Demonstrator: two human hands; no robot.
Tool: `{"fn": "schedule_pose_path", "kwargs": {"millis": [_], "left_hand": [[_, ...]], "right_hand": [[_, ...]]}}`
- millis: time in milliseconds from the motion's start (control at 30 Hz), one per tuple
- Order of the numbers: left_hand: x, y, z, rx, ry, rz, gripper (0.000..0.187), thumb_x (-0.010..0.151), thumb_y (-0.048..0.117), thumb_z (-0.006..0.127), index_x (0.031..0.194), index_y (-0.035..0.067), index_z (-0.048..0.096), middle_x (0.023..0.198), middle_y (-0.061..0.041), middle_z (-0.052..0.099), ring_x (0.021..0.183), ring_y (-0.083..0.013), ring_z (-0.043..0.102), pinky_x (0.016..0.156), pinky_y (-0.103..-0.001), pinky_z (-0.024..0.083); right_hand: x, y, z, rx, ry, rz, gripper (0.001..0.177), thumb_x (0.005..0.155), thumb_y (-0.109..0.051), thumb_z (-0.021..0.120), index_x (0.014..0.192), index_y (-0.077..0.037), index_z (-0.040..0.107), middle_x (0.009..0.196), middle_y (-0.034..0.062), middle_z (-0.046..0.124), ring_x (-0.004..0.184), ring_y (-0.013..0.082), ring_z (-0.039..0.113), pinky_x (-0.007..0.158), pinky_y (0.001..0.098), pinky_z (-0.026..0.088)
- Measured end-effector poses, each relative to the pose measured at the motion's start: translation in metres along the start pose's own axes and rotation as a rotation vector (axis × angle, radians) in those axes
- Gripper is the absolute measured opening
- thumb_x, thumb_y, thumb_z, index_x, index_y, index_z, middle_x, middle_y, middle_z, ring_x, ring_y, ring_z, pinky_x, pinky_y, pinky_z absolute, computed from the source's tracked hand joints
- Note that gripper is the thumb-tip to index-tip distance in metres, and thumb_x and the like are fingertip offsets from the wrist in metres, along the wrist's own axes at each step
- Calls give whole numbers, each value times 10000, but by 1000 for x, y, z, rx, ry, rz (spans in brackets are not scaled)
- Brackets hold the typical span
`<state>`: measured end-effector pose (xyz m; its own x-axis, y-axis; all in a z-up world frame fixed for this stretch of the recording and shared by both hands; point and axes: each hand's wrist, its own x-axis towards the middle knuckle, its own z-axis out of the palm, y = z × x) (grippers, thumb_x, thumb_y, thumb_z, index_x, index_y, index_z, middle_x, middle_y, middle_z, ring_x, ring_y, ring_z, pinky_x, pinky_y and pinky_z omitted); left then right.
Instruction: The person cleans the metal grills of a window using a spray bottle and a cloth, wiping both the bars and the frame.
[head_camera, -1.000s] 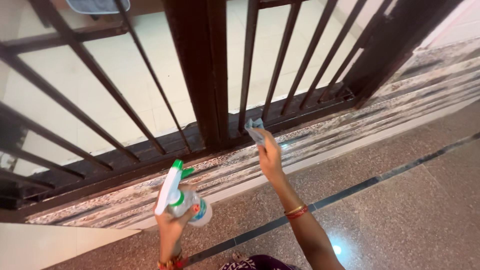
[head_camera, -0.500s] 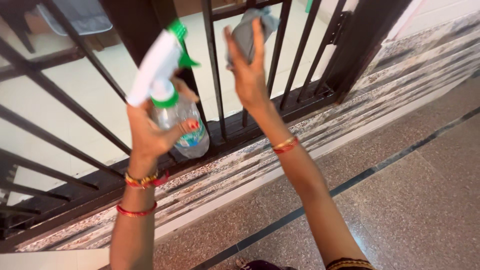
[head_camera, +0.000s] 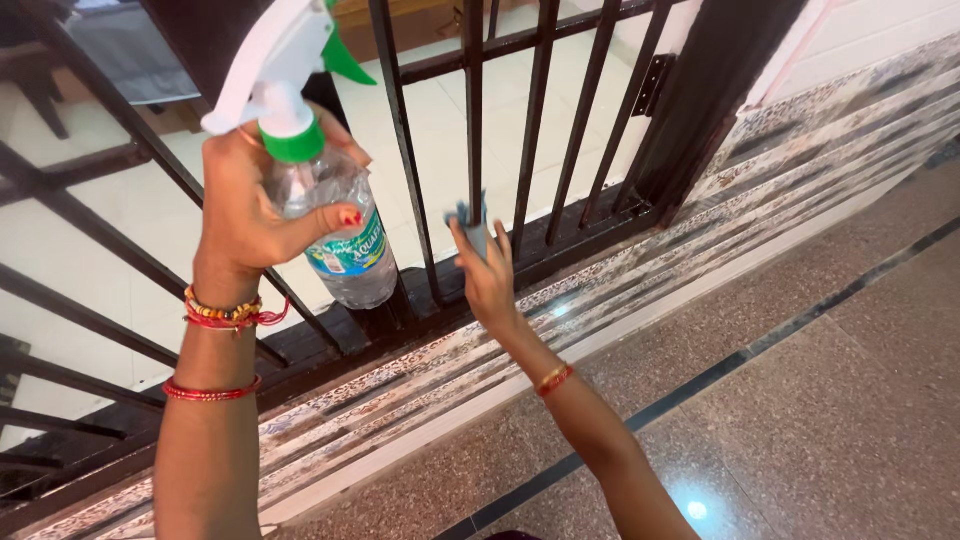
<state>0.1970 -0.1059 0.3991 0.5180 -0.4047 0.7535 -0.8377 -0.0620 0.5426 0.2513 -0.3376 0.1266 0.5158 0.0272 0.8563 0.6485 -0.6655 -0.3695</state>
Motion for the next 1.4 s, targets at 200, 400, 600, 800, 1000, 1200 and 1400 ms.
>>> {"fn": "schedule_pose_path", "kwargs": {"millis": [200,400,600,800,1000,1200,1400], "left_hand": [[-8,-2,-3,-118,-17,-40,618,833,324,928,1210,-35,595,1046,-119,699,1036,-207,735,950,-338,620],[-8,3,-3,-45,-33,-71,593,802,282,906,1192,-50,609,1035,-112,716,1014,-204,740,943,-332,620],[-8,9,-1,146,-50,-76,562,810,380,883,1147,-11,660,993,-77,743,965,-169,751,927,-303,608],[-7,3,-2,293,-85,-42,569,818,499,853,1118,43,695,992,-50,764,955,-177,773,936,-298,603],[-6,3,-1,275,-79,-55,612,785,541,846,1117,48,697,1026,-48,763,983,-184,771,951,-317,608],[-5,8,1,232,-69,-63,639,755,539,847,1124,45,680,1004,-38,751,961,-179,757,919,-313,594],[-7,7,4,296,-41,-62,535,772,476,847,1079,59,712,1015,-43,768,966,-183,774,943,-315,600]], "right_hand": [[-41,-2,-29,20,-122,102,452,1057,-43,479,1468,-223,530,1442,93,613,1460,358,460,1157,567,379],[21,-12,-94,287,275,117,526,1138,-376,332,1560,-64,366,1588,193,433,1504,319,447,1242,481,453],[124,-16,-104,249,486,32,735,1122,-470,409,1645,-48,111,1649,114,251,1500,236,336,1250,417,348],[134,12,-51,38,390,-164,493,1160,-98,385,1593,12,178,1667,199,258,1505,349,423,1136,386,499],[69,27,-50,235,314,-49,397,1111,27,391,1477,-112,460,1483,252,526,1307,332,651,916,378,623],[51,10,-136,508,474,442,368,1040,-120,465,1395,-129,559,1518,95,479,1402,323,508,1060,514,528],[116,-7,-163,341,611,-26,524,1160,-394,420,1644,-253,281,1657,1,285,1517,218,339,1249,494,398]]}}
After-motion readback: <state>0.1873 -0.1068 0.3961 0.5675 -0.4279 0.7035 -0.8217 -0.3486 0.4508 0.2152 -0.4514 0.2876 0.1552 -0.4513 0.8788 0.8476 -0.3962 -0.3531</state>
